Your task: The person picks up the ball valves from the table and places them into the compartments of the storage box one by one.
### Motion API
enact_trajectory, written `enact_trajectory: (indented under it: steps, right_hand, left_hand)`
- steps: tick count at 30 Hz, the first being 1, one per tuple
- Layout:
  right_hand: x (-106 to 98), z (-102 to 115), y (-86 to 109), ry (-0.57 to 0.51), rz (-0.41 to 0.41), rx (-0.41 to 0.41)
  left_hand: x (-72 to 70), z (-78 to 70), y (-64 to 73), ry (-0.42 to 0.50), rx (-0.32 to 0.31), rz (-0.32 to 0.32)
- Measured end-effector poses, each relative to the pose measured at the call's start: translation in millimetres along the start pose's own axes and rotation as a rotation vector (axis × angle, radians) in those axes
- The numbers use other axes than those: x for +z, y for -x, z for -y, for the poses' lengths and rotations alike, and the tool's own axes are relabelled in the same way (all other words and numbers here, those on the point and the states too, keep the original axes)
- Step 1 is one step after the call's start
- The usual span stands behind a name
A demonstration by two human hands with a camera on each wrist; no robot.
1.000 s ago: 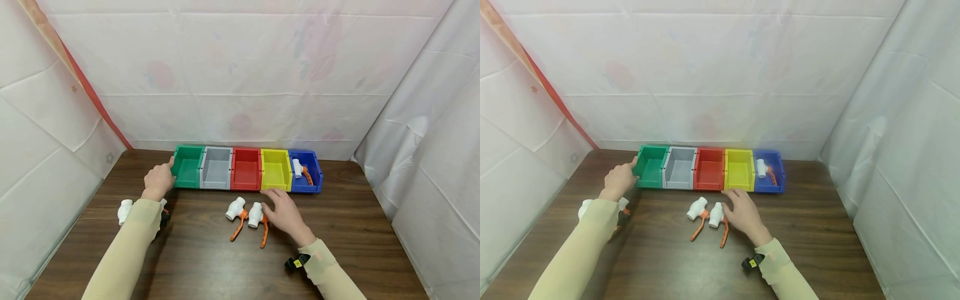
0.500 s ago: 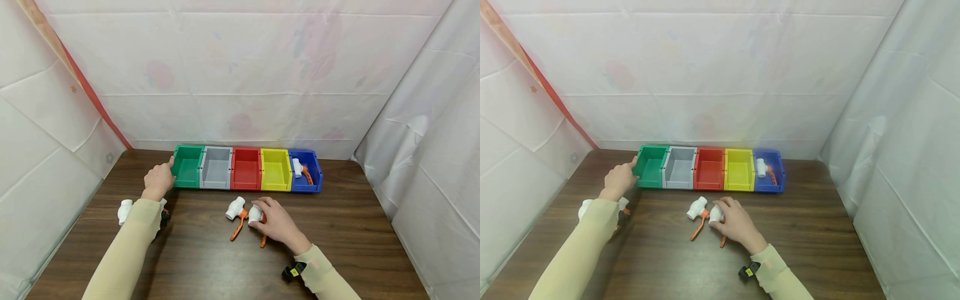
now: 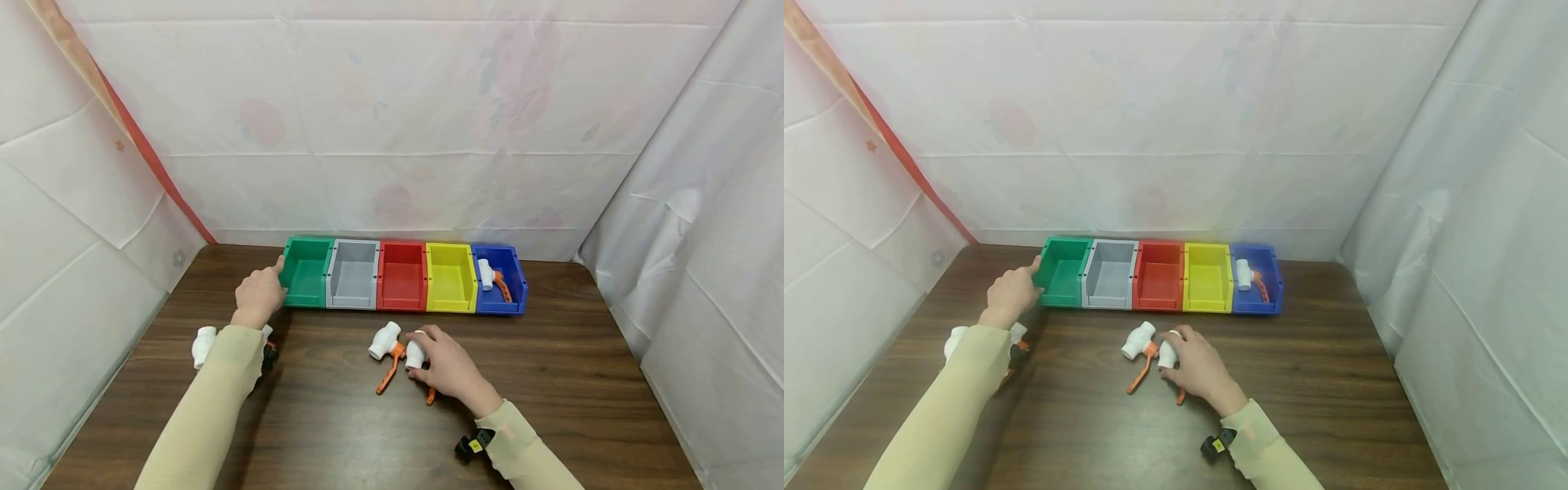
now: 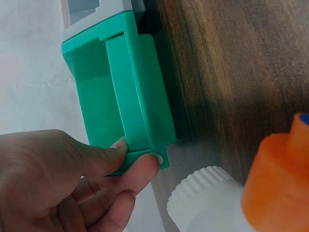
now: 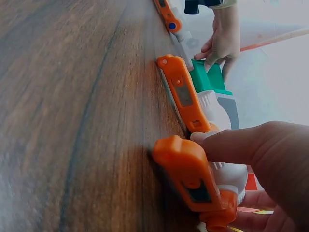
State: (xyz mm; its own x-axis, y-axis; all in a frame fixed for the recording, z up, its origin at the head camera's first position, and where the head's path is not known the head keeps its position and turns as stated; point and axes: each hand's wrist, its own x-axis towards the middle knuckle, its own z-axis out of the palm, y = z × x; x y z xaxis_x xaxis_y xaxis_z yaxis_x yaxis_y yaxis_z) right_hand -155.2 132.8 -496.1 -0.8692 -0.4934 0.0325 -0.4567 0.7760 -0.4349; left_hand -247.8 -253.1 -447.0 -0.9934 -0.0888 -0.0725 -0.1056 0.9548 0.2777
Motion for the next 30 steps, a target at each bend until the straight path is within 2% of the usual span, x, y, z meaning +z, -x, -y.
enact_trajectory:
  steps: [13,30]
  right_hand:
    - [0.5,-0.1,1.7,-0.011,-0.043,-0.015]
    - [-18.8,-1.6,0.8,-0.042,-0.120,-0.001]
  left_hand:
    - [-1.2,-1.4,2.2,0.007,0.000,0.002]
    - [-1.1,-2.6,1.9,-0.008,0.006,-0.003]
